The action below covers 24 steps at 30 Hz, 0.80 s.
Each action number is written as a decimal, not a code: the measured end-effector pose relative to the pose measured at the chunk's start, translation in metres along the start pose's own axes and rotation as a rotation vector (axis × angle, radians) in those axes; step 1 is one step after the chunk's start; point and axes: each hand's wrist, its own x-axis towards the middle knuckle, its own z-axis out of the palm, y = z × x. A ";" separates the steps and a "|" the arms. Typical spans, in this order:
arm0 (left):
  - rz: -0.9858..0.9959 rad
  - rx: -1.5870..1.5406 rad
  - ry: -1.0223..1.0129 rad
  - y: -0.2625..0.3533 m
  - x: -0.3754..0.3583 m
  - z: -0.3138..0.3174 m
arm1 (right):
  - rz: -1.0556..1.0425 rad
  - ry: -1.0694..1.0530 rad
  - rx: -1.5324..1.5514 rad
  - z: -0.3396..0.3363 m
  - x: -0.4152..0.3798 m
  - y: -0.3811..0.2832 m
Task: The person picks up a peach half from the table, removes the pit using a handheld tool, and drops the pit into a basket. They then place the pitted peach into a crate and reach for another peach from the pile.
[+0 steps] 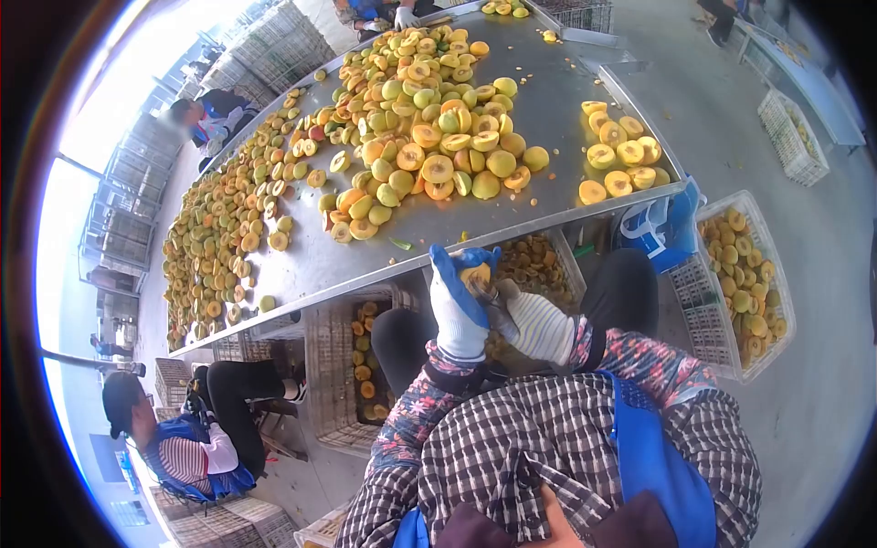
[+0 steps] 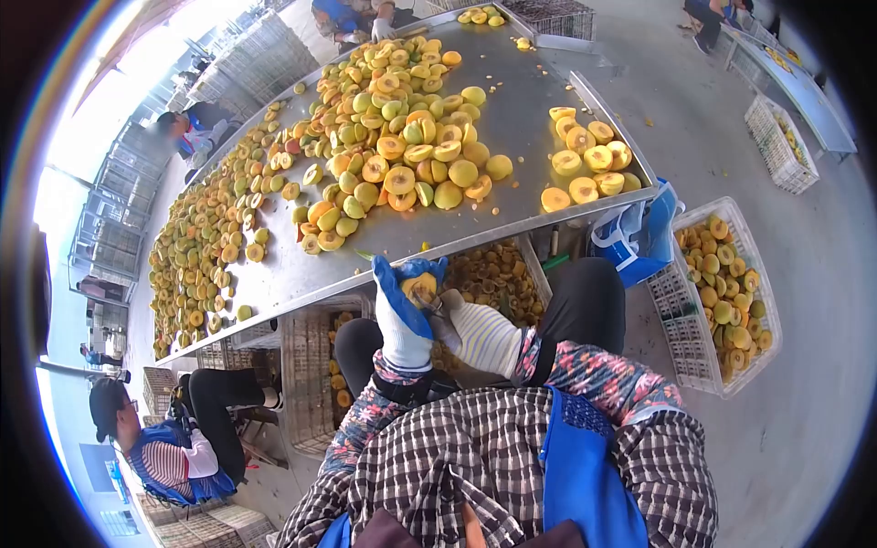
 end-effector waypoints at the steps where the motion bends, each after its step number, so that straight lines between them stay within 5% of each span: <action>1: 0.000 0.002 -0.002 -0.001 -0.001 0.001 | 0.065 -0.022 -0.020 -0.001 0.000 -0.007; 7: 0.131 0.144 -0.022 -0.008 -0.012 0.002 | 0.079 -0.192 -0.055 -0.026 0.006 -0.025; 11: 0.107 0.097 -0.033 -0.012 -0.010 -0.008 | -0.087 -0.126 -0.125 0.030 -0.010 0.055; 13: 0.142 0.138 -0.068 -0.010 -0.010 -0.010 | -0.014 -0.091 0.127 0.009 -0.004 0.026; 19: -0.085 0.160 -0.074 -0.005 -0.002 -0.013 | -0.030 -0.181 0.120 -0.006 0.002 0.020; 21: -0.152 0.025 -0.026 -0.008 0.003 -0.017 | 0.041 -0.092 0.526 0.005 0.001 0.018; 22: -0.151 0.023 -0.022 -0.008 0.002 -0.016 | 0.503 -0.302 0.620 -0.033 0.007 -0.031; 23: -0.136 0.049 -0.034 -0.008 0.001 -0.015 | 0.505 -0.310 0.619 -0.025 0.005 -0.020; 24: -0.122 0.078 -0.047 -0.008 0.000 -0.014 | 0.281 -0.209 0.442 -0.009 0.000 0.001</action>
